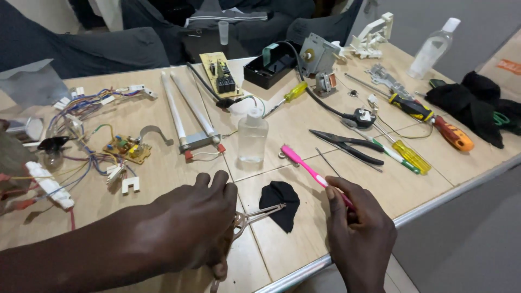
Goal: The person is cleaning a heating element from an appliance using a toothbrush and cleaning liquid, then wiping it dry with a small cloth.
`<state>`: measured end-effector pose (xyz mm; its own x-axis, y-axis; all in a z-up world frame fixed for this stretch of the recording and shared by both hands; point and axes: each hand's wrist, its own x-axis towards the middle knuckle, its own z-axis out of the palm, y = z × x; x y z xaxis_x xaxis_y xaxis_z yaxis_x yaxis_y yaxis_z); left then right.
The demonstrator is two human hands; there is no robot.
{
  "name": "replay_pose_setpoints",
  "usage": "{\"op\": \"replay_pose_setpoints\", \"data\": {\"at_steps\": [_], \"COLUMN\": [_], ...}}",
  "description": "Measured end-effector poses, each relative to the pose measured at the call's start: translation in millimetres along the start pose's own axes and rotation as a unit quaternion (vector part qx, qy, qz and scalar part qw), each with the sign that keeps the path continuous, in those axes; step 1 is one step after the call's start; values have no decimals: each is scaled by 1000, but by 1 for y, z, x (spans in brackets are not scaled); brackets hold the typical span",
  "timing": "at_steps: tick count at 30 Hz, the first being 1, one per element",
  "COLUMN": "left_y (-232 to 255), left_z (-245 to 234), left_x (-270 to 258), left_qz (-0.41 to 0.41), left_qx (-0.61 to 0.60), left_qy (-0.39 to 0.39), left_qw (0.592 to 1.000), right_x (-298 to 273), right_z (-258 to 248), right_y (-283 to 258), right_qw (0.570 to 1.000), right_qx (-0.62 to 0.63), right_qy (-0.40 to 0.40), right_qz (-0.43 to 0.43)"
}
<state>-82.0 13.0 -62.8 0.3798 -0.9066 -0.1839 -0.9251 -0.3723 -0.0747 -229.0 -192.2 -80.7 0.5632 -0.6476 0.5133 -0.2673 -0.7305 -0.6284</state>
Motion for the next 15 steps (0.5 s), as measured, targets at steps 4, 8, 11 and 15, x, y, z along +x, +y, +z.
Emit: {"op": "replay_pose_setpoints", "data": {"at_steps": [4, 8, 11, 15], "left_y": [8, 15, 21, 36], "left_z": [-18, -4, 6, -1], "left_x": [0, 5, 8, 7], "left_qz": [-8, 79, 67, -22], "left_qx": [-93, -23, -30, -159], "left_qy": [-88, 27, 79, 96], "left_qw": [992, 996, 994, 982], "right_x": [1, 0, -8, -15], "right_z": [1, 7, 7, -15], "right_y": [-2, 4, 7, -13], "right_qw": [1000, 999, 1000, 997], "right_qx": [-3, -1, 18, 74], "right_qy": [0, 27, 23, -17], "right_qz": [25, 26, -8, 8]}}
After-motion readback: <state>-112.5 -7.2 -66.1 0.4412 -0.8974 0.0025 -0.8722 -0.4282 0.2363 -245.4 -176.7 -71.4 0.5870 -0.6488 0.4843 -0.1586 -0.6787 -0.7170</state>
